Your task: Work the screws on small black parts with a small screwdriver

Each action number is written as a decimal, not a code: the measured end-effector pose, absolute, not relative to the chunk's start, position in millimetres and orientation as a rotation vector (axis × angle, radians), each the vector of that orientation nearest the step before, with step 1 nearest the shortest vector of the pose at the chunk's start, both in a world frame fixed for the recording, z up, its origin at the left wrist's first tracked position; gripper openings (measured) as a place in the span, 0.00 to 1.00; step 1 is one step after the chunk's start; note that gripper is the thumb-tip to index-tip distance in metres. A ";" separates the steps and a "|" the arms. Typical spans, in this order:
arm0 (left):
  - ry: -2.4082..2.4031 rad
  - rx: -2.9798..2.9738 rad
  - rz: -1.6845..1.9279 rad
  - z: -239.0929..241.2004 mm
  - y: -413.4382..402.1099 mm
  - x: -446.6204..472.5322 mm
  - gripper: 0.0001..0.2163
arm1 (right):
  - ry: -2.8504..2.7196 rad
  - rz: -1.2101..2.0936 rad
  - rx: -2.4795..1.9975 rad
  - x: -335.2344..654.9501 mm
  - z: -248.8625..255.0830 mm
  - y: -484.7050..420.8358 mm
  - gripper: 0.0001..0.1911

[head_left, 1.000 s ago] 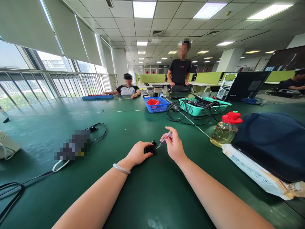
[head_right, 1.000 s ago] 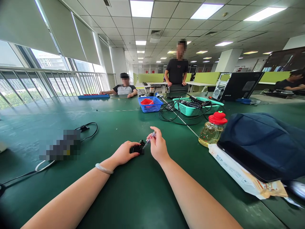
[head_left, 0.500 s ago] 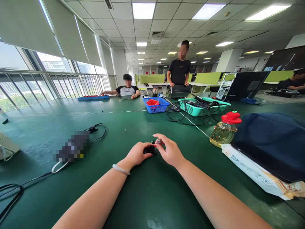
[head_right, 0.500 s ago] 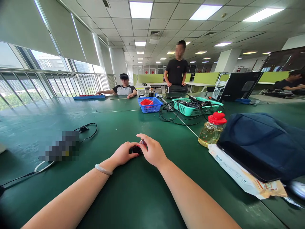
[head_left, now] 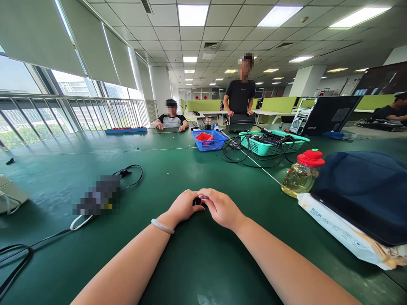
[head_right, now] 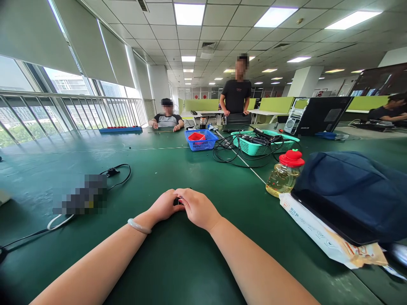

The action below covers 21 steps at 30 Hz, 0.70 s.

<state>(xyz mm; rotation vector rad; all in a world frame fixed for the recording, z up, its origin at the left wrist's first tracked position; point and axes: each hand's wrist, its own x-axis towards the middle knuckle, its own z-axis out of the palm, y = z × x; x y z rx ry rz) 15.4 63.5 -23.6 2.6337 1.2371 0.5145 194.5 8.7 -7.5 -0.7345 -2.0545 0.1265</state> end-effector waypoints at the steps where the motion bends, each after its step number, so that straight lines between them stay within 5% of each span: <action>1: 1.242 2.634 0.520 -24.1 63.5 15.4 0.08 | -2.070 0.141 -0.749 193.8 -6.8 8.3 0.16; 9: 1.189 2.649 0.565 -21.4 60.8 15.0 0.07 | -1.990 0.224 -0.878 191.2 -0.6 6.9 0.10; 21: 1.235 2.586 0.546 -15.9 57.1 16.1 0.16 | -1.843 0.020 -0.866 197.8 -5.1 10.1 0.16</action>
